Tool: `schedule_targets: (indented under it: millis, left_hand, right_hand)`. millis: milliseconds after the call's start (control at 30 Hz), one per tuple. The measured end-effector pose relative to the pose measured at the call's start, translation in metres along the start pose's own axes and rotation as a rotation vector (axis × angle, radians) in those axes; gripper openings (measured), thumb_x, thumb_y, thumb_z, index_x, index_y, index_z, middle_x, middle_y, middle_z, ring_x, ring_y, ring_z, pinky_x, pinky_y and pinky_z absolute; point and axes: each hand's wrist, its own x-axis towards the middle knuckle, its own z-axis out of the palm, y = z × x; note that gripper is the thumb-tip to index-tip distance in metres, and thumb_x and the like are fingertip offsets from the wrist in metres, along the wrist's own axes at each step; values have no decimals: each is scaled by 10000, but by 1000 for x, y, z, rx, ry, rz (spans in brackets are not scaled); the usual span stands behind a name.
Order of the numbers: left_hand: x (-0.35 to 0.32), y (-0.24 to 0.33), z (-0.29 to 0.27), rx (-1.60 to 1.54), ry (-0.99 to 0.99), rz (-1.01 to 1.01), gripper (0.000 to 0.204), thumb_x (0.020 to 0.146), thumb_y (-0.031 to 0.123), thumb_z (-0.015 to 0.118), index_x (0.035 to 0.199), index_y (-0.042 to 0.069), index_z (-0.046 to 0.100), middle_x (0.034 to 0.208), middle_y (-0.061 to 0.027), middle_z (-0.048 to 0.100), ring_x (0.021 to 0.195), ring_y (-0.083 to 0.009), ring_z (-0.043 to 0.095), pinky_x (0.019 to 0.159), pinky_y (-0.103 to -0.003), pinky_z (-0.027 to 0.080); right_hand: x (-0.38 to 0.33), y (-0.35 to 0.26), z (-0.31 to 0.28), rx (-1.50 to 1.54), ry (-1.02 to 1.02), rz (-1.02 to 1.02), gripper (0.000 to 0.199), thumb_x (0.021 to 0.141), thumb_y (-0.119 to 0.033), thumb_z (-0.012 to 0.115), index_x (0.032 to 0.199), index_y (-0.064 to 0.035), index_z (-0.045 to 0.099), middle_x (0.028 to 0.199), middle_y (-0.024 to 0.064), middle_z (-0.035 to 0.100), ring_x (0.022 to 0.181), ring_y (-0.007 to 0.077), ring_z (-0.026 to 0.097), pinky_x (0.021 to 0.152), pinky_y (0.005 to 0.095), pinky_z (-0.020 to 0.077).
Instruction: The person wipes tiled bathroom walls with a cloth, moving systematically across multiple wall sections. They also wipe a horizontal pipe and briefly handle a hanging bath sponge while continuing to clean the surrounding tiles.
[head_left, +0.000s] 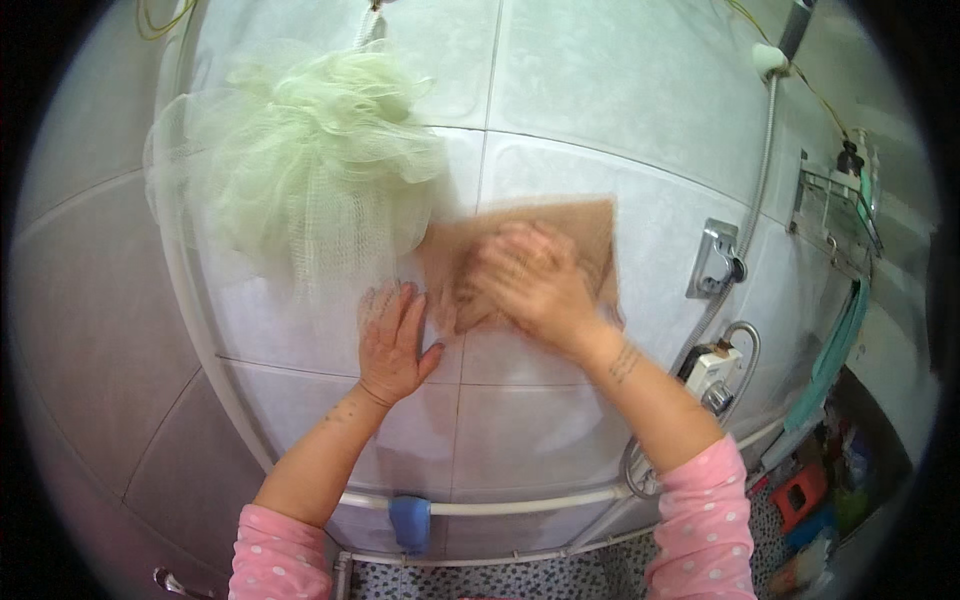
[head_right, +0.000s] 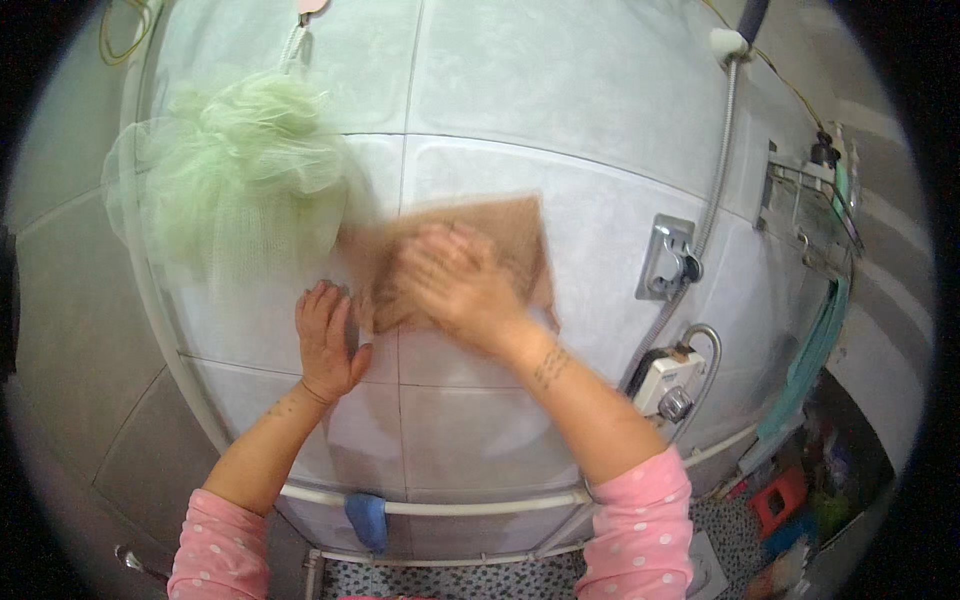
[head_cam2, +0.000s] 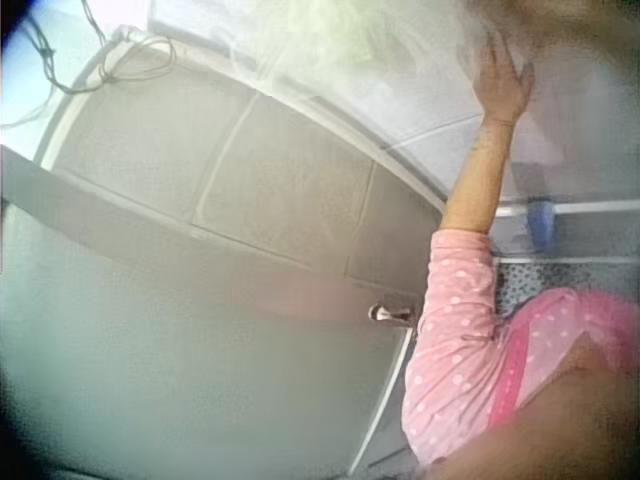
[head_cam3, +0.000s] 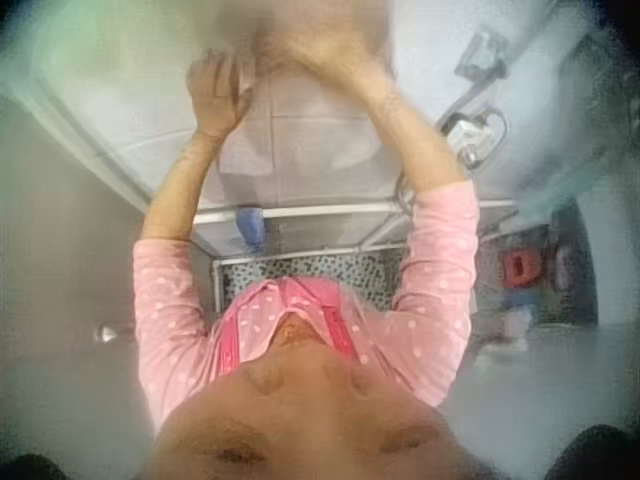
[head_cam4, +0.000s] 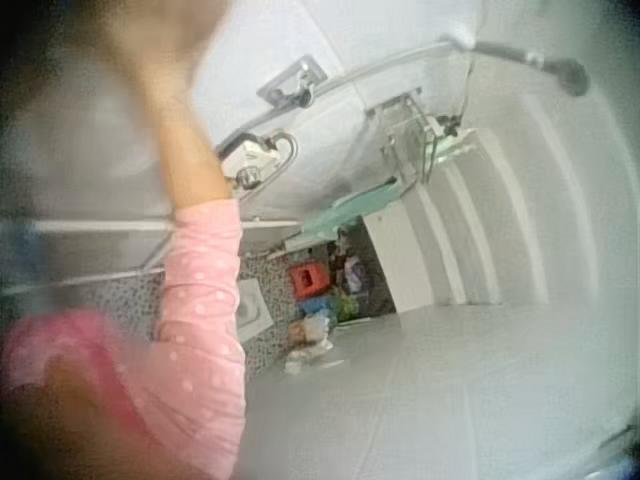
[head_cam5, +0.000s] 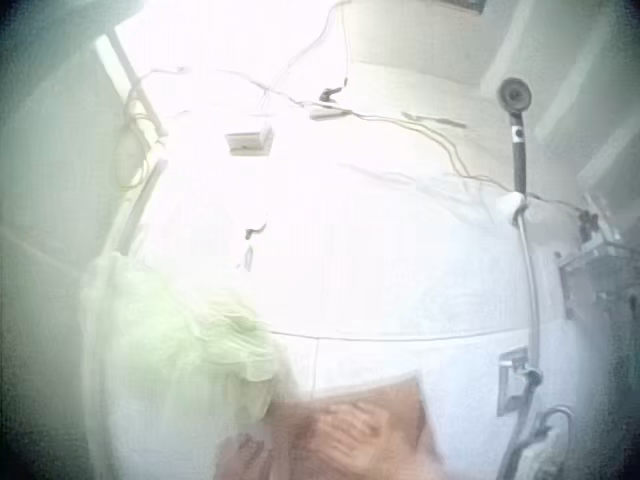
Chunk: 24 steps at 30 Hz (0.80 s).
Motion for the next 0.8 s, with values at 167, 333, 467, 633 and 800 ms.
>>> schedule_targets:
  millis: [167,333,467,633,800]
  left_hand:
    - [10,12,1,-33,-64,1,638,794,337,651,1360,97,482,1450,-104,403,1290,-327,407,1099,-527,259]
    - [16,16,0,132,-116,33,636,798,317,654,1380,133,474,1467,-79,393,1307,-307,406,1095,-523,261]
    - [15,15,2,167,-130,49,548,875,344,516,1365,101,479,1465,-118,391,1377,-335,307,1096,-554,185]
    - [14,21,4,172,-135,44,569,835,249,563,1374,96,464,1469,-137,384,1383,-349,300,1096,-574,172]
    - [12,21,6,203,-129,50,567,829,221,560,1370,79,466,1468,-146,382,1382,-358,297,1100,-563,175]
  right_hand:
    - [-136,-86,4,25,-366,-97,467,812,-217,588,1276,-177,557,1361,-9,478,1288,168,369,1049,368,306]
    - [-177,-68,-20,-75,-460,10,574,782,-216,627,1342,-211,500,1406,-7,435,1303,173,348,1036,370,282]
    - [-118,8,-42,-147,-332,354,793,621,-176,768,1361,-203,484,1421,23,439,1316,230,372,1033,465,251]
    - [-44,93,-65,-293,130,538,678,668,-219,749,1309,-180,535,1403,71,438,1333,318,335,1093,549,171]
    - [-69,53,-41,-263,128,565,622,667,-242,744,1258,-171,563,1372,69,455,1320,330,348,1075,603,172]
